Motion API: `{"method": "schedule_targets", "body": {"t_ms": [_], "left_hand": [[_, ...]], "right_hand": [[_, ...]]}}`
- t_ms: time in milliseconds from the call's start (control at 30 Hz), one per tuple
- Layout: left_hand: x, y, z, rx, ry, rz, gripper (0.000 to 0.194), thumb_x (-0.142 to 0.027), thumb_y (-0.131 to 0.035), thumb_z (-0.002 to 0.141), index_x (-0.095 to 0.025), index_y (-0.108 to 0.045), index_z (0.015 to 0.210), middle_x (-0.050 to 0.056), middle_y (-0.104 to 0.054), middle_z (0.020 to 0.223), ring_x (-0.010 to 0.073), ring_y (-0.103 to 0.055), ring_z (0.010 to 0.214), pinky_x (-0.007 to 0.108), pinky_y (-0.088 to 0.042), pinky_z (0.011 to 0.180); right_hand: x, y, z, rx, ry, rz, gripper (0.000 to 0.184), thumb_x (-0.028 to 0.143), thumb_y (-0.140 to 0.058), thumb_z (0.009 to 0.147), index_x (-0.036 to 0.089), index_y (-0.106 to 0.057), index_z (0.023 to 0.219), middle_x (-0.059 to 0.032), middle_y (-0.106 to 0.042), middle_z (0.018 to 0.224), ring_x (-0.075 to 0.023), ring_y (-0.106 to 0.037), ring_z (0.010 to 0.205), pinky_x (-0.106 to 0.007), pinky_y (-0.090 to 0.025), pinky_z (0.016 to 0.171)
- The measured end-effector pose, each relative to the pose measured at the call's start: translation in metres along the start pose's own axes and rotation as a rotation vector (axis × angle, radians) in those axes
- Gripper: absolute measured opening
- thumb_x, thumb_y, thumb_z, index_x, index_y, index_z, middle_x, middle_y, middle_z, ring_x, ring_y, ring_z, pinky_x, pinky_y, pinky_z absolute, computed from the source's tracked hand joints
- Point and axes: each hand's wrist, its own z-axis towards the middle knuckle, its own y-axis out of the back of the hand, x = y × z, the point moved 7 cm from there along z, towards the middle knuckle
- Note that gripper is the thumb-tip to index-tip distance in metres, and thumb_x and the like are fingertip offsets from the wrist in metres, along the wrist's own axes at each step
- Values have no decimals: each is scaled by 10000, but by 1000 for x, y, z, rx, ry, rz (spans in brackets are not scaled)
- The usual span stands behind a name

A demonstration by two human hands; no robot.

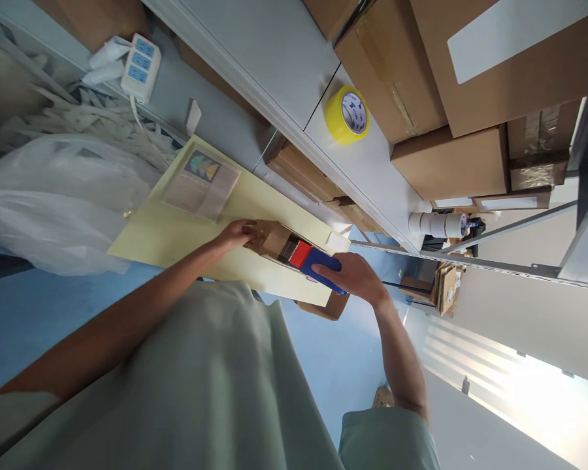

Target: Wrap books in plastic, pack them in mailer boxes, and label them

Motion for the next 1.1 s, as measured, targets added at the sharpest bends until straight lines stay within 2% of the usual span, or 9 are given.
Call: {"method": "schedule_targets", "body": {"t_ms": [100,200,333,433,500,633,700,867,1100], "left_hand": [[0,8,-4,-137,-81,213,754,-321,-872,660,-140,-619,1346,104,-730,1070,222,-690,851,362,-556,802],[2,22,-16,-242,-110,427,850,-284,-878,604,-119,-607,1393,192,-640,1323,226,-697,871,403,-579,883],[-4,6,-48,-38,-263,447,951,-382,-835,703,-202,-482,1569,184,-508,1524,297,-677,1189,437,-599,984],[-24,-28,-80,126,-514,520,1233,-493,-940,649,-290,-316,1693,164,-349,1689,407,-411,1540,541,-473,1207],[-36,-48,-95,157,-625,587,1368,-514,-996,595,-299,-252,1723,173,-283,1736,452,-288,1605,594,-392,1268],[-50,-69,-100,133,-718,667,1205,-396,-955,687,-287,-313,1701,164,-420,1663,419,-391,1551,604,-373,1277],[-56,-69,-99,94,-750,685,1117,-345,-916,728,-271,-345,1685,162,-479,1616,401,-444,1513,593,-371,1277],[-70,-67,-100,87,-803,735,1095,-322,-891,727,-253,-352,1677,169,-412,1689,408,-396,1549,580,-344,1283],[-73,-69,-104,96,-860,786,838,-312,-842,739,-246,-527,1513,126,-586,1538,357,-514,1440,548,-378,1257]], "right_hand": [[2,0,-3,4,-2,9,642,849,-579,926,236,-579,737,-1,-680,609,-161,-632,540,-279,-404,539],[5,1,-6,1,2,19,630,842,-587,927,235,-590,757,1,-682,603,-163,-637,543,-280,-406,546],[11,2,-8,2,22,14,641,850,-578,926,234,-588,749,-2,-680,605,-165,-636,554,-281,-392,545],[17,4,-8,-2,41,-30,650,850,-572,931,233,-589,728,-9,-672,605,-169,-629,564,-289,-380,554],[20,4,-10,-6,43,-60,647,845,-577,933,231,-600,731,-18,-671,609,-175,-631,575,-294,-375,560],[27,5,-18,-21,51,-82,645,842,-583,933,226,-620,747,-30,-674,620,-182,-632,585,-299,-368,559],[29,6,-23,-26,59,-84,647,842,-572,939,226,-623,746,-26,-669,620,-180,-628,584,-299,-365,561],[31,3,-27,-35,64,-129,609,799,-579,962,225,-644,769,-33,-680,665,-180,-629,611,-308,-357,582],[36,0,-28,-41,72,-190,614,808,-560,965,218,-668,833,-26,-672,684,-174,-617,625,-304,-347,595]]}}
